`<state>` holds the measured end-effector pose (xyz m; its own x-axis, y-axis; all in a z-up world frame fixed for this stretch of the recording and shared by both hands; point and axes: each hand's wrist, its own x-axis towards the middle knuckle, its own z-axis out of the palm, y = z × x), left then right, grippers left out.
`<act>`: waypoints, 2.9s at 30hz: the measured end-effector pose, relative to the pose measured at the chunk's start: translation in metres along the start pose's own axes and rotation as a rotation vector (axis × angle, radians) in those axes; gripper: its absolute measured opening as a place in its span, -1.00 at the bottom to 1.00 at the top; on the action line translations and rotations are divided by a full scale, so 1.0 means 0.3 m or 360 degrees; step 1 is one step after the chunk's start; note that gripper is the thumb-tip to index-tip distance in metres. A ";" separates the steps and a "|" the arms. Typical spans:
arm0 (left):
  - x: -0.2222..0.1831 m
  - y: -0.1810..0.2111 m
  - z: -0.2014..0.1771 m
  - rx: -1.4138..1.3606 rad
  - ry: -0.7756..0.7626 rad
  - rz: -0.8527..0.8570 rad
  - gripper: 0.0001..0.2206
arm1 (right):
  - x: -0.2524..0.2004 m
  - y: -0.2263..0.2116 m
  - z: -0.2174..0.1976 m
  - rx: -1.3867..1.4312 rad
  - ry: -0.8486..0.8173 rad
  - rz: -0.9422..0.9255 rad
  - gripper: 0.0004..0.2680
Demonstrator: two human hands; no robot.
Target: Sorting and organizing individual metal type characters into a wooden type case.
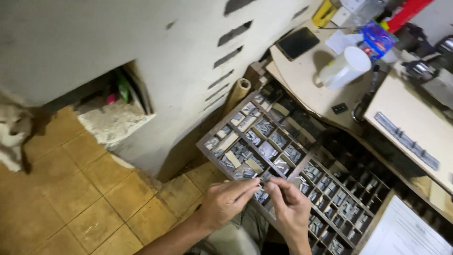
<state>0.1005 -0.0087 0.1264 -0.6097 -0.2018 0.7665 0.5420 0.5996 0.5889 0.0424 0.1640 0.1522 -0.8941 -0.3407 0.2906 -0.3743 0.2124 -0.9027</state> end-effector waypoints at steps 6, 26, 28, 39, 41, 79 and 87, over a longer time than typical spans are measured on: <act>-0.134 -0.049 -0.030 0.0080 -0.0298 0.0048 -0.74 | -0.091 0.020 0.078 -0.0082 -0.0203 0.0131 -0.85; -0.174 -0.164 -0.183 -0.0035 0.0089 -0.0448 -0.84 | 0.254 0.107 0.424 -0.0635 -0.0578 0.0421 -0.89; -0.153 -0.153 -0.193 -0.0037 0.0131 -0.0475 -0.84 | 0.259 0.092 0.394 -0.0537 -0.0636 0.0625 -0.92; -0.128 -0.183 -0.180 0.0356 0.0052 0.0105 -0.52 | 0.131 -0.023 0.195 0.0187 -0.0409 0.0457 -0.89; -0.138 -0.174 -0.162 0.0363 0.0042 0.0110 -0.50 | 0.114 -0.016 0.177 0.0282 -0.0461 0.0453 -0.90; -0.207 -0.096 -0.106 -0.0345 -0.0286 -0.0572 -0.85 | 0.129 0.212 0.179 -0.1782 -0.0725 0.0196 -0.81; -0.152 -0.071 -0.114 -0.0382 -0.0240 -0.0466 -0.84 | 0.057 0.041 0.027 -0.0428 -0.0483 0.0386 -0.92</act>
<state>0.1365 -0.0387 0.0875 -0.8267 -0.2104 0.5219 0.4416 0.3321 0.8335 0.0246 0.1534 0.1434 -0.8663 -0.4958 -0.0608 -0.2497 0.5352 -0.8070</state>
